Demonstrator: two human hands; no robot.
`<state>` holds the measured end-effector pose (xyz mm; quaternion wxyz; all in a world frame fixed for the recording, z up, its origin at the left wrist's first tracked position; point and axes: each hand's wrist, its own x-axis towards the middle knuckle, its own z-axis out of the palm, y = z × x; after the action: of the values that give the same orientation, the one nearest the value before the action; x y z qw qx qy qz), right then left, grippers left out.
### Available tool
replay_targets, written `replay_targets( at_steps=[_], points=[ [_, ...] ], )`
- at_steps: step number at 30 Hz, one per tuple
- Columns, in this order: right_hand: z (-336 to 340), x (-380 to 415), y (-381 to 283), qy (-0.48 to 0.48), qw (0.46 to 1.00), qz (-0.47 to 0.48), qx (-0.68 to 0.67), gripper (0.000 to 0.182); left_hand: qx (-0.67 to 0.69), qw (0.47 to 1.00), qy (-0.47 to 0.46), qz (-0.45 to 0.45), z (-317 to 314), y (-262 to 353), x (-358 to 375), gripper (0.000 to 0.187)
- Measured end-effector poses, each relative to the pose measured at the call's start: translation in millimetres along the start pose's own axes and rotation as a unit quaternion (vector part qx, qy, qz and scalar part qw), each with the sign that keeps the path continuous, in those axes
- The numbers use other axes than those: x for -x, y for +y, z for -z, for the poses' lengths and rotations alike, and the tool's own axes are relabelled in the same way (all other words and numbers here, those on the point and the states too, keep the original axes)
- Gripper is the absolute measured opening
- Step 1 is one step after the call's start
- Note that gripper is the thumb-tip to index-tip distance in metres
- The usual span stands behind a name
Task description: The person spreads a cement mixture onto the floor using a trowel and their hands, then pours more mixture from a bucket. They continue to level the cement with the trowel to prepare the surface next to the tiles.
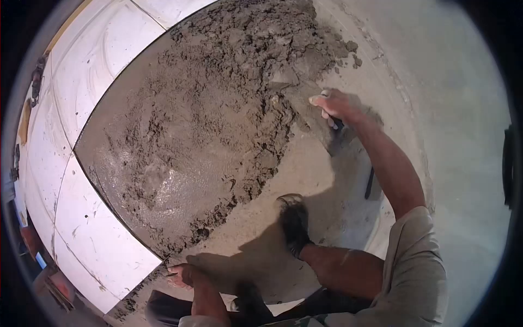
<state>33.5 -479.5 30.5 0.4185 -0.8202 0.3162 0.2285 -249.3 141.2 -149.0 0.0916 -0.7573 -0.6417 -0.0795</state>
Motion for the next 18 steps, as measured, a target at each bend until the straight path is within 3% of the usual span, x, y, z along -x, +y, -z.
replay_targets(
  at_steps=[7, 10, 11, 12, 14, 15, 18],
  points=[
    [20.3, 66.5, -2.5, -0.013, 0.993, -0.009, -0.116, 0.037, -0.002, 1.000, -0.018, -0.017, 1.1, 9.7, 0.3, 0.066],
    [17.2, 106.1, -1.9, 0.040, 0.994, 0.023, -0.099, 0.033, -0.005, 0.999, -0.025, -0.023, 2.2, 11.3, -1.7, 0.065],
    [5.9, 117.5, 3.5, 0.154, 0.978, 0.135, 0.047, 0.032, -0.006, 0.999, -0.028, -0.024, 2.3, 11.3, -0.1, 0.065],
    [-6.6, 127.6, 9.5, 0.260, 0.915, 0.240, 0.192, 0.032, -0.008, 0.999, -0.032, -0.025, 2.8, 10.1, 1.8, 0.065],
    [-50.1, 135.6, 24.2, 0.270, 0.895, 0.199, 0.295, 0.031, -0.012, 0.999, -0.040, -0.031, 5.2, 4.9, 4.1, 0.064],
    [-62.4, 137.0, 33.0, 0.272, 0.895, 0.197, 0.294, 0.031, 0.000, 0.996, -0.047, -0.079, -0.8, 0.7, 3.0, 0.065],
    [-102.1, 135.1, 51.2, 0.214, 0.855, 0.316, 0.352, 0.029, -0.060, 0.991, -0.105, -0.061, -5.3, 4.5, -7.6, 0.069]
  ],
)
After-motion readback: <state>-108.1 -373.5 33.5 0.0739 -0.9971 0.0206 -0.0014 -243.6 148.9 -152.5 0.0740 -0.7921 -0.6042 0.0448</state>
